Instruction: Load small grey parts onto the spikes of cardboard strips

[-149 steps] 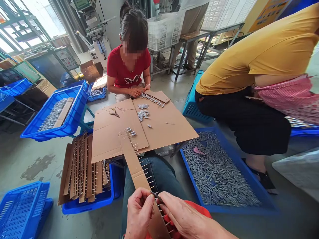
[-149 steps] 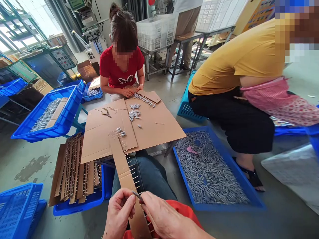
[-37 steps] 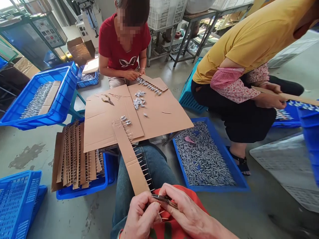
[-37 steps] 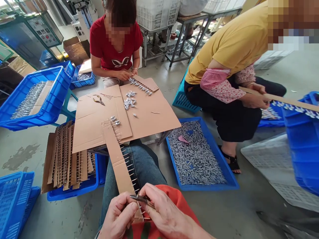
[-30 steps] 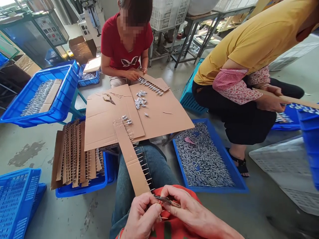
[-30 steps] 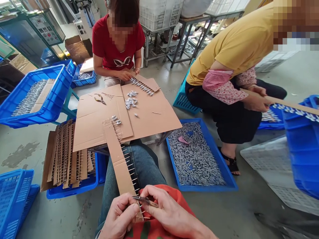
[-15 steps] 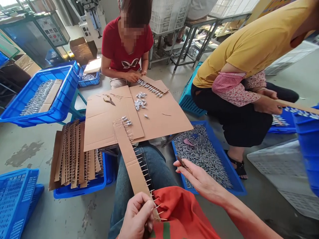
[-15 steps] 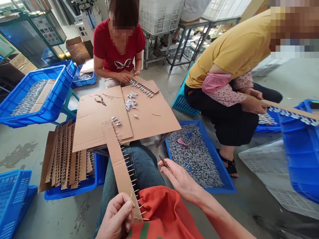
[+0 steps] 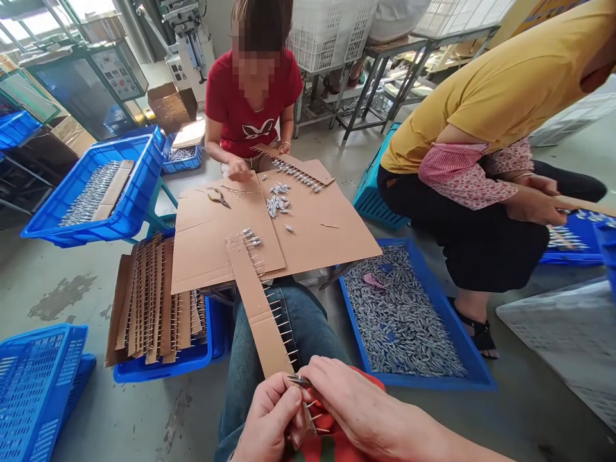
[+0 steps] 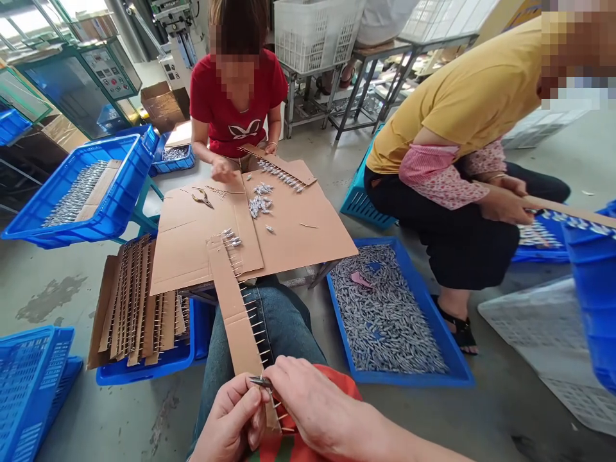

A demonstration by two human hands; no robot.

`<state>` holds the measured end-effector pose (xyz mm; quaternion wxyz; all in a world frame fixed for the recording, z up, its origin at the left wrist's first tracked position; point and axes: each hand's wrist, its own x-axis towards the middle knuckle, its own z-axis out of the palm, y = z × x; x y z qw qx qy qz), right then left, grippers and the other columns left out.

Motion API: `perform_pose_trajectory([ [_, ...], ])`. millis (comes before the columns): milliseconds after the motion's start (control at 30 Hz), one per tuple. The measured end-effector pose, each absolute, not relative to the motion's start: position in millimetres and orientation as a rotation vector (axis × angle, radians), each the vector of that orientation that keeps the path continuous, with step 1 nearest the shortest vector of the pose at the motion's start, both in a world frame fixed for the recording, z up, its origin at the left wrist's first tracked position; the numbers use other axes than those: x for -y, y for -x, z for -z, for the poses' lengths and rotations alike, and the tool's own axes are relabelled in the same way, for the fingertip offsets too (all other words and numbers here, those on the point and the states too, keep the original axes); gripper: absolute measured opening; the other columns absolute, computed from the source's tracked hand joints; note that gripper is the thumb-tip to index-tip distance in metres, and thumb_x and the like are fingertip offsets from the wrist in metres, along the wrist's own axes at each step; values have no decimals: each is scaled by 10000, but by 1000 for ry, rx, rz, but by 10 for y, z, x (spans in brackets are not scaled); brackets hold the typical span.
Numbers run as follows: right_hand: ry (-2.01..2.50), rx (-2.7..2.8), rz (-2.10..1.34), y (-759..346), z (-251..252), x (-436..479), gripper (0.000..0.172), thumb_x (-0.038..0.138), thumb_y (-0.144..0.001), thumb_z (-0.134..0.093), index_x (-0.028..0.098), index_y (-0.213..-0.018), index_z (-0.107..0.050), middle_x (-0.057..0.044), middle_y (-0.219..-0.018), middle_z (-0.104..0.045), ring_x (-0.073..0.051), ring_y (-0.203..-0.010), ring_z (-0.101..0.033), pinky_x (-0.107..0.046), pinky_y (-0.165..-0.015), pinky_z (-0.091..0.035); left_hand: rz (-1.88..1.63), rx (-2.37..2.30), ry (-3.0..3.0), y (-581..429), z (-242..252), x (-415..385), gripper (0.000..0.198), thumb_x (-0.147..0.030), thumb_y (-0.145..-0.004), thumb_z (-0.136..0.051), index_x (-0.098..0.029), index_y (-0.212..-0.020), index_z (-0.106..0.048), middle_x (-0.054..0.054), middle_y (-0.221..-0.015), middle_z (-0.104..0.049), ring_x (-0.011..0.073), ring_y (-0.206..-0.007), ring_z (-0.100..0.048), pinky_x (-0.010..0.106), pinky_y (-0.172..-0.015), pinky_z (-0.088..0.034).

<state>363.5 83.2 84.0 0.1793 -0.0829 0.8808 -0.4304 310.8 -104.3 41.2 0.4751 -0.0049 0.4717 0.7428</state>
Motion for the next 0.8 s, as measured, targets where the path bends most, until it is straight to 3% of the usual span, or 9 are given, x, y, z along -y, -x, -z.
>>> perform_pose_trajectory([
  [100,204,-2445,1269,-3671,-818,-842,227,58,-907,-404,221,-1008,-525,-34,-999,-565,-173,-888,-537,-299,-852,-473,-1761,-1208,-42,-3098,-430,1075,320,-463,-908,-636,-157,-825,-588,-77,-479,-453,40,-395,-312,192,-425,-233],
  [267,60,-2283,1518,-3693,-815,-941,147,243,-1020,-397,244,-952,-528,10,-940,-570,-139,-826,-544,-242,-777,-479,-1655,-1311,-120,-3098,-529,1082,406,-551,-874,-637,-171,-757,-553,-77,-487,-428,40,-391,-288,204,-402,-193],
  [567,-20,-2200,1654,-3639,-830,-1058,288,451,-993,-458,241,-844,-587,-2,-877,-623,-172,-781,-570,-274,-721,-499,-1585,-1292,-83,-3131,-595,1055,434,-595,-833,-658,-187,-737,-542,-87,-455,-405,46,-374,-251,220,-411,-179],
  [667,-479,-2417,1664,-3619,-726,-1443,438,595,-955,-418,242,-709,-500,-1,-717,-574,-184,-663,-528,-286,-614,-487,-1595,-1244,-54,-3178,-576,1169,449,-597,-795,-699,-178,-712,-559,-78,-435,-404,54,-388,-285,225,-430,-186],
  [733,-864,-2607,1483,-3614,-657,-1740,463,640,-942,-392,245,-727,-502,-3,-678,-539,-184,-627,-498,-293,-585,-462,-1632,-1202,4,-3209,-534,1231,440,-583,-795,-708,-179,-707,-557,-80,-423,-397,54,-385,-291,220,-429,-192],
  [800,-856,-2738,1352,-3597,-613,-1925,443,635,-942,-398,247,-757,-507,-10,-703,-552,-189,-644,-513,-307,-611,-466,-1694,-1157,78,-3232,-470,1237,406,-554,-819,-700,-187,-734,-550,-90,-418,-391,49,-360,-280,207,-409,-196],
])
